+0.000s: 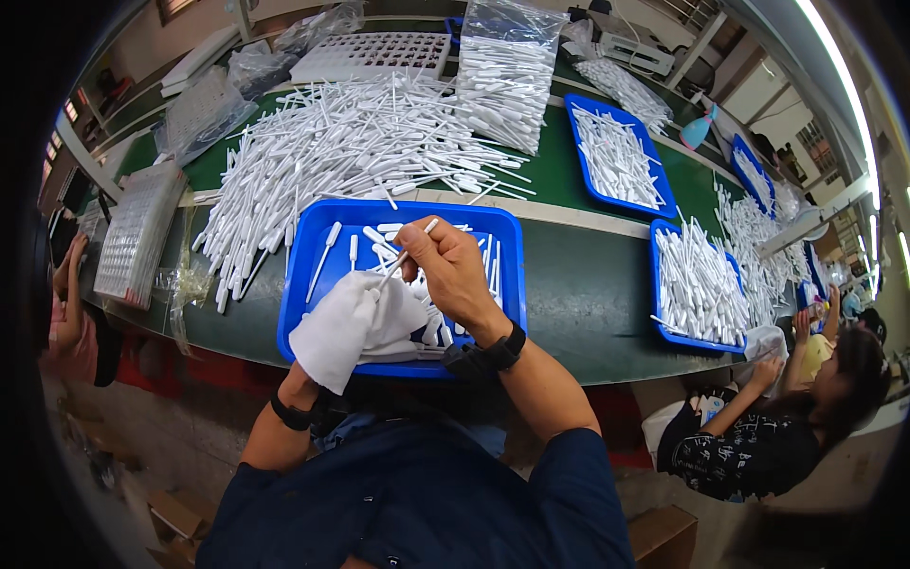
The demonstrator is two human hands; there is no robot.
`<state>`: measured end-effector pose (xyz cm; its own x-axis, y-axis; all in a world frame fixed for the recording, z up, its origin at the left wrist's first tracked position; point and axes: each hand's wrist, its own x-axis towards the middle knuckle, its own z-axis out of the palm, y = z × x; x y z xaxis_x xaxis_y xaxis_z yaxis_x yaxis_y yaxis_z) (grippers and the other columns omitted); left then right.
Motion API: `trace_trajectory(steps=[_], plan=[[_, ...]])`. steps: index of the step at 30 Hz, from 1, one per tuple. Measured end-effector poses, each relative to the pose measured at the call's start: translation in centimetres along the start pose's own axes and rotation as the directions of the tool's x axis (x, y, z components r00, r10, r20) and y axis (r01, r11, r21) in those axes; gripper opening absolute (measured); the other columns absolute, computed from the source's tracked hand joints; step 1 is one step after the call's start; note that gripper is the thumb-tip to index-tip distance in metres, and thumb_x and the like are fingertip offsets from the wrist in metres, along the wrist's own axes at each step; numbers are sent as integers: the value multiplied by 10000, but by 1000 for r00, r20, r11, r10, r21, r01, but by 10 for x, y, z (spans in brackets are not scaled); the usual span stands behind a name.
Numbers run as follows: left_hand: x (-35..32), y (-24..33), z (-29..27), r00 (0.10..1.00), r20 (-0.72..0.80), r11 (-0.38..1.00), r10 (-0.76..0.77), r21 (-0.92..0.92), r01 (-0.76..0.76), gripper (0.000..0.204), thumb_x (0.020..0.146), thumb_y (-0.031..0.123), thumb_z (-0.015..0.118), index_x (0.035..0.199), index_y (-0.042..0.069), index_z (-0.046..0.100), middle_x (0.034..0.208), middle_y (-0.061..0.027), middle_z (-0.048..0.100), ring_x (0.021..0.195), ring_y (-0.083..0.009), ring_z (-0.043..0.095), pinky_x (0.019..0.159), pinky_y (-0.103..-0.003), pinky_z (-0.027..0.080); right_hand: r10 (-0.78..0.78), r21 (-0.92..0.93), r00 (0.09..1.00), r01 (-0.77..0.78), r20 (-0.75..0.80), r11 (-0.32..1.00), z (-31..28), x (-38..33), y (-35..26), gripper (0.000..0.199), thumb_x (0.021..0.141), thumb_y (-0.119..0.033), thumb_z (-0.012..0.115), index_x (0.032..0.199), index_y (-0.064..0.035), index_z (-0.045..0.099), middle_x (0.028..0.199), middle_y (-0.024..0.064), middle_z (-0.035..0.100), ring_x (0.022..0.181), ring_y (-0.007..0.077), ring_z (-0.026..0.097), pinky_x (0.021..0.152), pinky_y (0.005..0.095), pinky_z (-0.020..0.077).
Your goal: Inspecting and wiping small plastic components at a manual factory workstation.
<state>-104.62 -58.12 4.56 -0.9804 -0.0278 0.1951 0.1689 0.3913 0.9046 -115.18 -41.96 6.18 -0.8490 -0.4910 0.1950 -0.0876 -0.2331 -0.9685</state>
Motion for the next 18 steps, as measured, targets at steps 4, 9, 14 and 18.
trace_trajectory(steps=[4, 9, 14, 18], plan=[[-6, 5, -19, 961, 39, 889, 273, 372, -268, 306, 939, 202, 645, 1153, -9, 584, 1066, -134, 629, 928, -256, 629, 800, -339, 510, 55, 66, 987, -45, -152, 997, -29, 7, 6, 342, 1031, -305, 553, 931, 2, 665, 760, 43, 631, 635, 77, 578, 587, 216, 446], [-37, -61, -25, 870, -483, 937, -93, -338, -87, 356, 941, 129, 638, 1252, -9, 534, 1127, -111, 615, 1018, -214, 617, 815, -340, 520, 378, -337, 921, -386, -92, 859, -55, 29, -8, 370, 1025, -334, 534, 952, -1, 675, 752, 98, 658, 631, 183, 616, 602, 302, 479], [-41, -56, -47, 812, -450, 876, 372, 458, -148, 274, 959, 75, 570, 1221, -3, 542, 1131, -101, 612, 998, -207, 614, 811, -339, 520, -130, -971, 991, 54, 24, 233, -132, 101, 23, 230, 945, -204, 549, 1023, -31, 678, 885, 224, 682, 862, 445, 637, 775, 472, 510], [-30, -12, -55, 902, -416, 993, 118, 48, -108, 240, 964, 57, 535, 1196, -2, 554, 1124, -100, 611, 985, -221, 610, 819, -344, 512, -121, -997, 992, 48, 41, 56, -192, 147, 60, 208, 906, -161, 567, 1011, -24, 683, 913, 222, 691, 890, 424, 652, 802, 477, 517]])
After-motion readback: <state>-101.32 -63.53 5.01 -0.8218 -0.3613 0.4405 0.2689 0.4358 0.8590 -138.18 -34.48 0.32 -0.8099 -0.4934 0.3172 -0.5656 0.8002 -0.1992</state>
